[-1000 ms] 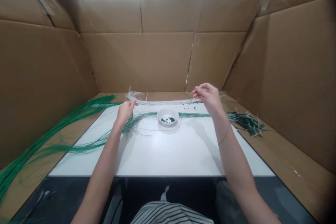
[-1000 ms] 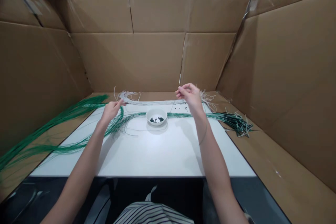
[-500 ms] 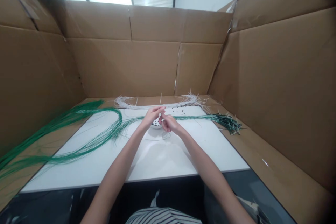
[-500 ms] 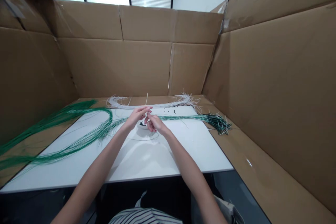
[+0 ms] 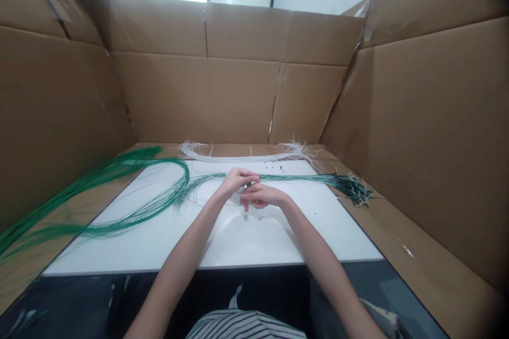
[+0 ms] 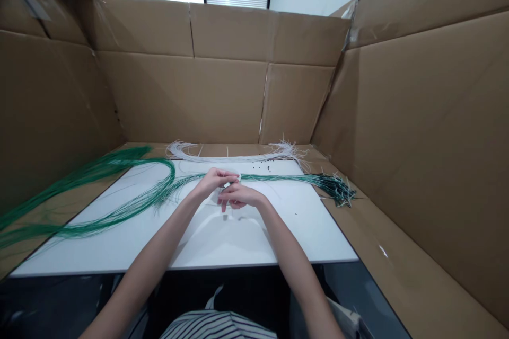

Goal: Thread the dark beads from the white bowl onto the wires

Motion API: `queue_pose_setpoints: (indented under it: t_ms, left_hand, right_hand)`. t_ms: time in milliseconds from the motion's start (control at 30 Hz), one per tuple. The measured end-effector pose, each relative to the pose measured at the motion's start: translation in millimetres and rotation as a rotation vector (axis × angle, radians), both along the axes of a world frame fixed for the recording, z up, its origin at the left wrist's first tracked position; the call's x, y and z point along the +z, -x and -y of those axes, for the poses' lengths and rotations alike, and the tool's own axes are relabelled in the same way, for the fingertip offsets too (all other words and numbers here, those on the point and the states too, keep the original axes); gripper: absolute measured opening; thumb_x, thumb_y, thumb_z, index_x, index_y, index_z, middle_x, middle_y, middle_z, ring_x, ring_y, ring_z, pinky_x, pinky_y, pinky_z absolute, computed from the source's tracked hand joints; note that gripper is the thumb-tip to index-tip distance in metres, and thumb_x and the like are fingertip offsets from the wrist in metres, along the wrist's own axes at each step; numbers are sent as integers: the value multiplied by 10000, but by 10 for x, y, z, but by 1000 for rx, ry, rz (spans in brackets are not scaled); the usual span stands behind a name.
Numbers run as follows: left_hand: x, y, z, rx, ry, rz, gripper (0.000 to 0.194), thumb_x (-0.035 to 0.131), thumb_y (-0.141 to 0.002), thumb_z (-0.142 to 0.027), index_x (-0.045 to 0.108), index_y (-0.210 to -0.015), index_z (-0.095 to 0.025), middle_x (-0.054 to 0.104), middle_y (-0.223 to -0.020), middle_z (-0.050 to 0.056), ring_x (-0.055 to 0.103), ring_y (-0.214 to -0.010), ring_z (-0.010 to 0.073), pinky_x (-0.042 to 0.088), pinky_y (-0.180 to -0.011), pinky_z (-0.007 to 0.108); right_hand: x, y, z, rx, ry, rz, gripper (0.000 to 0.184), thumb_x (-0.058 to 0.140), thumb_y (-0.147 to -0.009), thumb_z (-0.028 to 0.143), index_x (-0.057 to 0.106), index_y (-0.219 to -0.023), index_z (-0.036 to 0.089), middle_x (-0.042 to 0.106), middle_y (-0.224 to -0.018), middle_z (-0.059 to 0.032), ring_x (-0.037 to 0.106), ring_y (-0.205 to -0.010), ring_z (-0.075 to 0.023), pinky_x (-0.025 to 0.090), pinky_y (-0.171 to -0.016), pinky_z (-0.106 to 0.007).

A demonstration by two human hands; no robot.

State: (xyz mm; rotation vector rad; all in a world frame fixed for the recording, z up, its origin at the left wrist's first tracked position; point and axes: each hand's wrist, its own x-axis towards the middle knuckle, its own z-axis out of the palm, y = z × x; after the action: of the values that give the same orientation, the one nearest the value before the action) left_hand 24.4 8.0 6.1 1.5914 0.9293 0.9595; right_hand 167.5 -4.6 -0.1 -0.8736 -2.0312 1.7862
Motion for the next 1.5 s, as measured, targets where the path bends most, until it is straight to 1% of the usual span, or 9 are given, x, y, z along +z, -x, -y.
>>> queue_pose_setpoints:
  t_ms: [100, 267, 433, 667, 767, 900, 1067, 1367, 1500]
  left_hand:
    - [-60, 47, -25, 45, 9, 82, 412, 665, -600, -385, 675, -888, -91, 648, -659, 55, 451, -505, 84, 340, -508, 220]
    - [-199, 149, -117, 105, 40, 28, 342, 676, -577, -350, 696, -820, -111, 635, -641, 36, 281, -441, 42, 198, -444, 216]
    - [-268, 193, -144, 11, 94, -75, 266, 682, -559, -344, 707, -724, -137, 659, -841, 67, 249, -436, 35, 170, -433, 231]
    - [-277, 207, -144, -26, 127, -103, 383, 690, -544, -357, 690, -835, -108, 596, -582, 25, 204, -426, 37, 151, -430, 222]
    - [-227, 210, -109, -27, 117, -88, 418, 657, -585, -406, 670, -883, -112, 615, -674, 42, 221, -446, 42, 168, -436, 219]
    - [-134, 155, -23, -43, 80, -12, 449, 553, -674, -494, 624, -905, -116, 600, -906, 80, 272, -480, 42, 191, -441, 204]
    - [-136, 52, 32, -261, 83, 49, 373, 444, -750, -485, 553, -764, -128, 564, -780, 36, 279, -475, 47, 201, -446, 198]
    - [-148, 58, 18, -313, 111, 98, 247, 446, -730, -322, 520, -593, -130, 573, -690, 41, 488, -622, 109, 370, -607, 236]
    - [-131, 53, 13, -99, 22, 219, 256, 545, -701, -351, 632, -773, -121, 630, -784, 63, 552, -823, 173, 386, -794, 289]
  right_hand:
    - [7, -112, -72, -285, -55, -183, 334, 596, -678, 413, 611, -827, 115, 657, -831, -89, 403, -408, -25, 193, -315, -157]
    - [-90, -198, -257, -787, -79, -596, 307, 640, -625, 392, 606, -783, 131, 644, -799, -73, 494, -502, -62, 338, -384, -172]
    - [-121, -161, -286, -984, -155, -736, 300, 606, -642, 406, 589, -807, 156, 612, -734, -39, 512, -537, -82, 420, -465, -208]
    - [-140, -98, -227, -922, -418, -545, 297, 514, -722, 439, 604, -792, 165, 433, -517, 39, 320, -402, -58, 236, -361, -209]
    - [-152, -82, -218, -878, -426, -498, 289, 518, -725, 430, 614, -781, 163, 414, -497, 43, 298, -399, -57, 216, -366, -214]
    - [-140, -39, -177, -796, -392, -495, 308, 531, -721, 423, 627, -848, 159, 452, -497, 42, 316, -392, -58, 249, -368, -216]
    - [-128, 12, -127, -656, -304, -470, 341, 594, -671, 396, 639, -888, 137, 548, -516, 24, 401, -372, -64, 335, -360, -217]
    - [-101, 2, -103, -562, -252, -403, 272, 610, -653, 408, 638, -650, 138, 586, -513, -7, 482, -371, -77, 402, -349, -197]
    - [-102, 22, -81, -558, -258, -374, 303, 610, -652, 430, 624, -606, 131, 595, -524, -17, 486, -370, -74, 402, -358, -195]
